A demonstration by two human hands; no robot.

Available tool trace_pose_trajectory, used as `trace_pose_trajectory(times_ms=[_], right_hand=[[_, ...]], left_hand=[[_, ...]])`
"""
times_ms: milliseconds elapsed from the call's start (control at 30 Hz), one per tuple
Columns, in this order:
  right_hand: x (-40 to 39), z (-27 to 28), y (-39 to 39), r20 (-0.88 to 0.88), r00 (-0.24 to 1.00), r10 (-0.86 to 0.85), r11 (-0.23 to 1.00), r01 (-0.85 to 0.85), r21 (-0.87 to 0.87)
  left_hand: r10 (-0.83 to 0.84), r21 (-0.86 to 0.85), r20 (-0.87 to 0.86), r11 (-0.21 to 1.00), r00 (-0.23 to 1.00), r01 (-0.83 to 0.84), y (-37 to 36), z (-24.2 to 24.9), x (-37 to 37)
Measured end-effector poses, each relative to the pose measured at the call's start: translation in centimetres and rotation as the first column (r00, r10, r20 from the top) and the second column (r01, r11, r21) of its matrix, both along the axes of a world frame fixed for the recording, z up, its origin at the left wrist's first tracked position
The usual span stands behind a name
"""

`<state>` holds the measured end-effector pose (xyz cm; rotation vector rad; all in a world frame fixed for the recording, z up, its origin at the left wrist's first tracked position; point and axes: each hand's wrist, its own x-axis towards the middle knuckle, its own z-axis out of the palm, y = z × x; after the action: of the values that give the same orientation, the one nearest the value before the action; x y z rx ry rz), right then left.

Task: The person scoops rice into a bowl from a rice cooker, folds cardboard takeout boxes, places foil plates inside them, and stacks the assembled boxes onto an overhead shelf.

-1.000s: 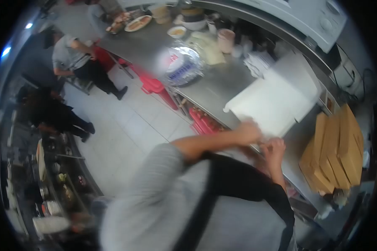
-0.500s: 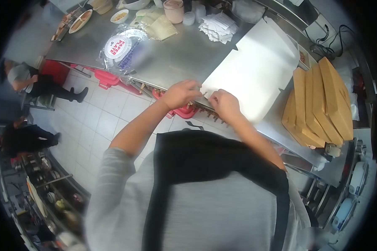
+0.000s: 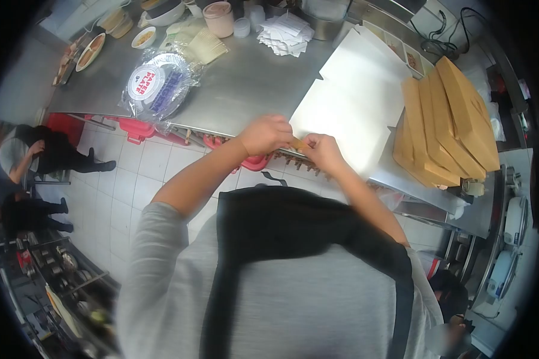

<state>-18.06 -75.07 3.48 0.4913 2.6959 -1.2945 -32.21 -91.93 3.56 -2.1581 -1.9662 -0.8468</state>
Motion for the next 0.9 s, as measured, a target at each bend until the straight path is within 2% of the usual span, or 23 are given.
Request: trace_pose_trajectory(times_ms=[233,333,433,533,633,733,833,900], right_hand=[[0.8,-0.3,0.6,-0.009,0.998,-0.063,0.958,0.058,-0.280],[0.8,-0.1,0.5,-0.007,0.999,-0.040,0.962,0.036,-0.272],[0.6,-0.8,0.7,0.010,0.998,-0.057,0.956,0.058,-0.287],[0.5,-1.3,0.9,-0.051,0.996,-0.069,0.962,0.053,-0.269],[0.6,-0.5,0.6,-0.081,0.991,-0.110,0.971,0.089,-0.222],[0.5,1.2,-0.3,-0.107,0.991,-0.079,0.995,0.071,-0.076],[1.1,0.8,-0.5,-0.173,0.983,0.069,0.977,-0.032,0.209],[3.0,3.6,-0.4,-0.170,0.961,0.220,0.949,-0.170,0.266]], left_hand=[[0.189,0.046,0.117,0.980,0.975,-0.195,1.1,-1.1,1.0],[0.204,0.069,0.111,0.975,0.973,-0.212,1.0,-1.2,1.5],[0.173,0.041,0.038,0.984,0.984,-0.174,0.8,-1.2,2.3],[0.104,0.062,-0.021,0.993,0.994,-0.103,0.7,-1.2,2.6],[0.137,0.069,0.022,0.988,0.990,-0.138,0.6,-0.4,3.6],[0.152,-0.048,-0.095,0.986,0.984,-0.158,1.2,0.2,4.4],[0.112,-0.200,-0.087,0.972,0.990,-0.128,1.3,2.8,5.4],[0.170,-0.090,0.070,0.982,0.983,-0.164,1.0,3.5,4.9]])
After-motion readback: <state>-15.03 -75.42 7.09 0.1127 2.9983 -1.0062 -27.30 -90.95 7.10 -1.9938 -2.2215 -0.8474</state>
